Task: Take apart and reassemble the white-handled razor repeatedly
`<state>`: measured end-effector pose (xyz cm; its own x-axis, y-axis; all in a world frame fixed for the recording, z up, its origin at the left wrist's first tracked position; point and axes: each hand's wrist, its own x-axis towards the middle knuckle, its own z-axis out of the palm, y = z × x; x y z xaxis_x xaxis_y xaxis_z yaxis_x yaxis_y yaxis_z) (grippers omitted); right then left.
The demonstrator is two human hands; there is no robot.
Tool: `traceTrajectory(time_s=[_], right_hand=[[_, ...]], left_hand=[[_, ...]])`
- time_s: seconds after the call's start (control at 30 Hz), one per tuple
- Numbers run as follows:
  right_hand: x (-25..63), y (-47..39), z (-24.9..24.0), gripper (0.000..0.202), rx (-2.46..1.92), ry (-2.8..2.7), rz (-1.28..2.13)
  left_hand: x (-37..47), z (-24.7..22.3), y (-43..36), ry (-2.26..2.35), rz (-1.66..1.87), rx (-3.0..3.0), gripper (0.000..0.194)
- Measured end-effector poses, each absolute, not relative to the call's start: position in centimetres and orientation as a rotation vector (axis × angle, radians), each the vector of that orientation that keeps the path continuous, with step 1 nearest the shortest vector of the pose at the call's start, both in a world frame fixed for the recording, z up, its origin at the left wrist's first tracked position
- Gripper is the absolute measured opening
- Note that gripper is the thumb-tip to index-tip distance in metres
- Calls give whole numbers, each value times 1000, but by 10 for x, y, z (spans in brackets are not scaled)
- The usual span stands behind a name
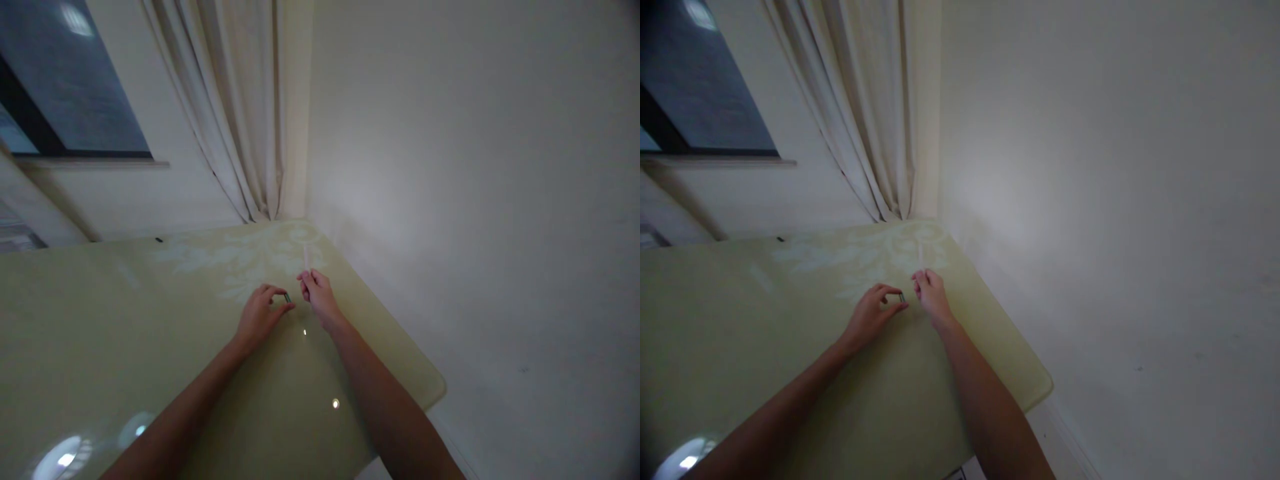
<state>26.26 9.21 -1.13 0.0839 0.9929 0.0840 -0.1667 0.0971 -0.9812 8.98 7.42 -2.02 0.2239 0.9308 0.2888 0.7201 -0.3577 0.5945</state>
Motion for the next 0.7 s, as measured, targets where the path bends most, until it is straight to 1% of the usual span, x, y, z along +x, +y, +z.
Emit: traceTrajectory(time_s=[0.1, 0.2, 0.3, 0.4, 0.5, 0.6, 0.7], right_hand=[[245, 78, -10, 32, -1182, -1226, 1272], [224, 58, -9, 26, -1161, -1396, 1457], [208, 39, -6, 29, -1083, -1494, 1595], [204, 28, -3, 37, -1041, -1498, 1681], [207, 25, 0, 38, -1019, -1497, 1667], [211, 25, 2, 35, -1032, -1541, 1606], [210, 24, 3, 32, -1037, -1557, 1614]], left_hand=[[53, -19, 39, 1412, 1135, 2247, 35], [21, -19, 1, 1473, 1292, 2310, 39], [8, -17, -22, 1530, 1417, 2401, 36], [11, -15, -28, 1540, 1483, 2460, 34], [18, -15, -28, 1552, 1486, 2439, 35], [23, -17, -29, 1585, 1481, 2360, 35], [24, -19, -31, 1587, 1505, 2332, 33]])
